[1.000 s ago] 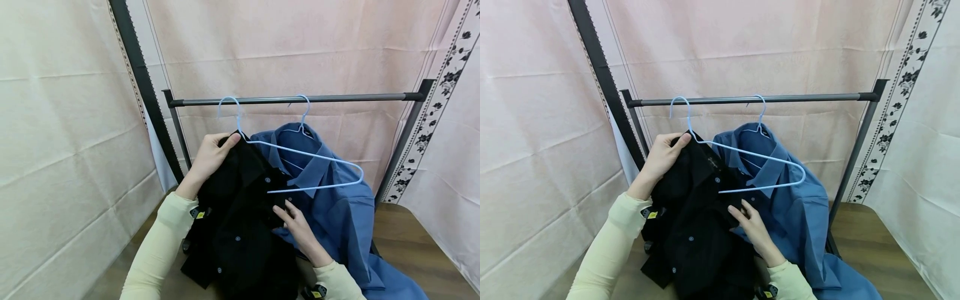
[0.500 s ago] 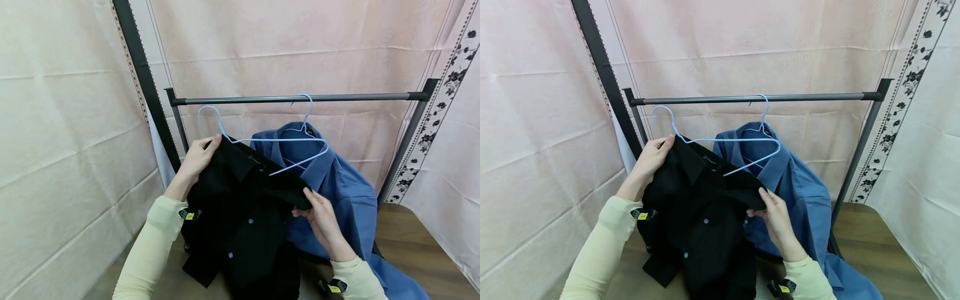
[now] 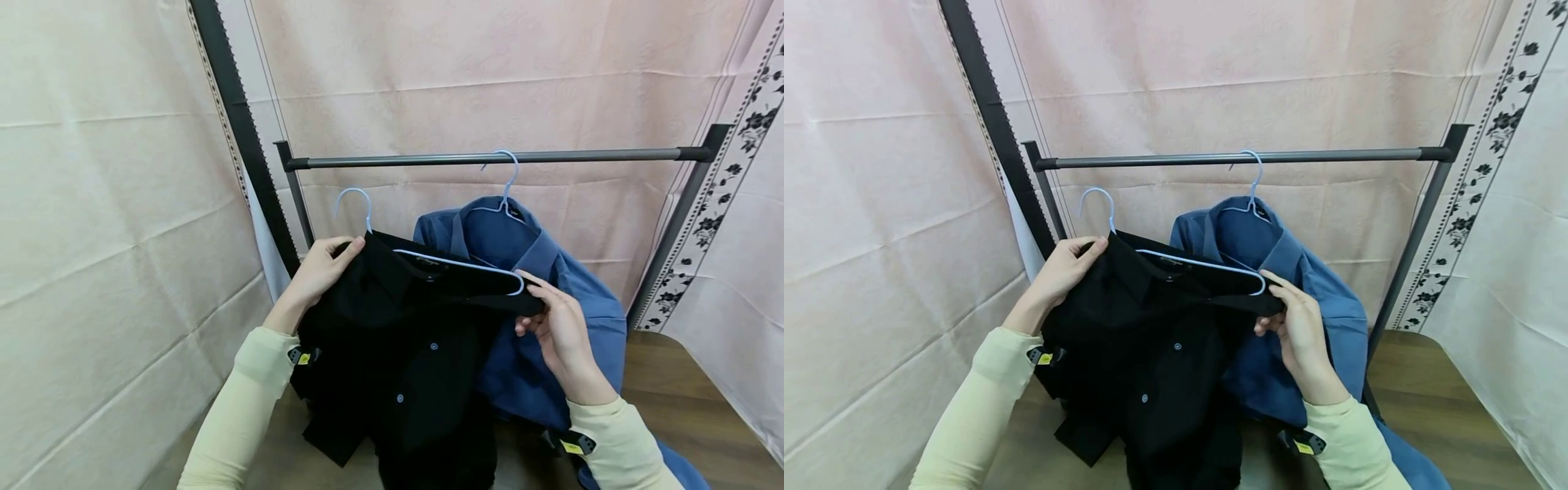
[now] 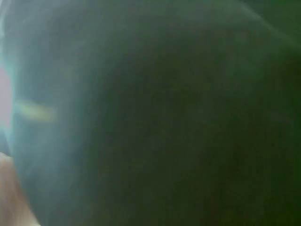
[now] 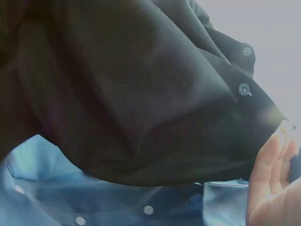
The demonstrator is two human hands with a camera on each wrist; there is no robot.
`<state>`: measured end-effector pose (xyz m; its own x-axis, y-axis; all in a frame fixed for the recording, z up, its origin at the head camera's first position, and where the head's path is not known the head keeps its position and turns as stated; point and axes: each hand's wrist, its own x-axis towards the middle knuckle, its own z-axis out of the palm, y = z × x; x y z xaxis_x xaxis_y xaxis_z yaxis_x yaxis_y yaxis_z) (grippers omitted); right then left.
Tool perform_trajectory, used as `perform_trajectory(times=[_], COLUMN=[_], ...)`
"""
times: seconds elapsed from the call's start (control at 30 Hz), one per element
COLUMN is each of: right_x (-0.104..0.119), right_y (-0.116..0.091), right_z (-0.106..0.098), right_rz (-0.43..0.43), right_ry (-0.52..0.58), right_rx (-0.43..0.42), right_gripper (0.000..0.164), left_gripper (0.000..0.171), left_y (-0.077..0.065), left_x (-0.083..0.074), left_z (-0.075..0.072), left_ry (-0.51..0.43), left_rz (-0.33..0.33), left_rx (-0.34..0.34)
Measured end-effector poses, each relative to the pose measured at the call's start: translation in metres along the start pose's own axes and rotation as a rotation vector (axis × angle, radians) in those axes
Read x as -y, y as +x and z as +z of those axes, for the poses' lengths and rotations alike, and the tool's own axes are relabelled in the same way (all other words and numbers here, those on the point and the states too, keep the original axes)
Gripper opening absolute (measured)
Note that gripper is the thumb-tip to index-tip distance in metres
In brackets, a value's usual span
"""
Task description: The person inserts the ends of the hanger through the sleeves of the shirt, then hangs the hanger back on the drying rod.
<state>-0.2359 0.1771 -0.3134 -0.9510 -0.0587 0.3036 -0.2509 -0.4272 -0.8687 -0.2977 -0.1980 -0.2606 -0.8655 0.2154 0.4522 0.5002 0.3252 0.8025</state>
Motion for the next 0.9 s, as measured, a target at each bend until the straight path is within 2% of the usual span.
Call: perform_trajectory(times=[0.2, 0.37, 0.6, 0.67, 0.77, 0.83, 0.9], right_x=[0.009, 0.014, 0.024, 0.025, 0.021, 0.014, 0.006], right_y=[0.001, 0.001, -0.002, -0.006, -0.014, -0.020, -0.025], right_z=[-0.002, -0.003, 0.006, 0.011, 0.019, 0.022, 0.023], right_rz=[-0.054, -0.104, -0.221, -0.286, -0.436, -0.542, -0.615], right_ry=[-0.060, -0.064, -0.129, -0.194, -0.418, -0.568, -0.676], right_rx=[-0.033, -0.035, -0.064, -0.073, -0.028, 0.070, 0.221], right_gripper=[0.031, 0.034, 0.036, 0.034, 0.033, 0.035, 0.039], left_gripper=[0.041, 0.042, 0.035, 0.035, 0.037, 0.036, 0.032], left_y=[-0.004, -0.007, -0.012, -0.013, -0.015, -0.016, -0.017], left_x=[0.003, 0.005, 0.003, 0.001, -0.001, -0.002, -0.003], left_z=[0.001, 0.005, 0.015, 0.019, 0.023, 0.024, 0.025], left_ry=[0.205, 0.324, 0.503, 0.576, 0.676, 0.711, 0.695], left_rz=[0.046, 0.078, 0.223, 0.257, 0.286, 0.303, 0.320], left_rx=[0.021, 0.020, 0.066, 0.060, 0.002, -0.051, -0.095])
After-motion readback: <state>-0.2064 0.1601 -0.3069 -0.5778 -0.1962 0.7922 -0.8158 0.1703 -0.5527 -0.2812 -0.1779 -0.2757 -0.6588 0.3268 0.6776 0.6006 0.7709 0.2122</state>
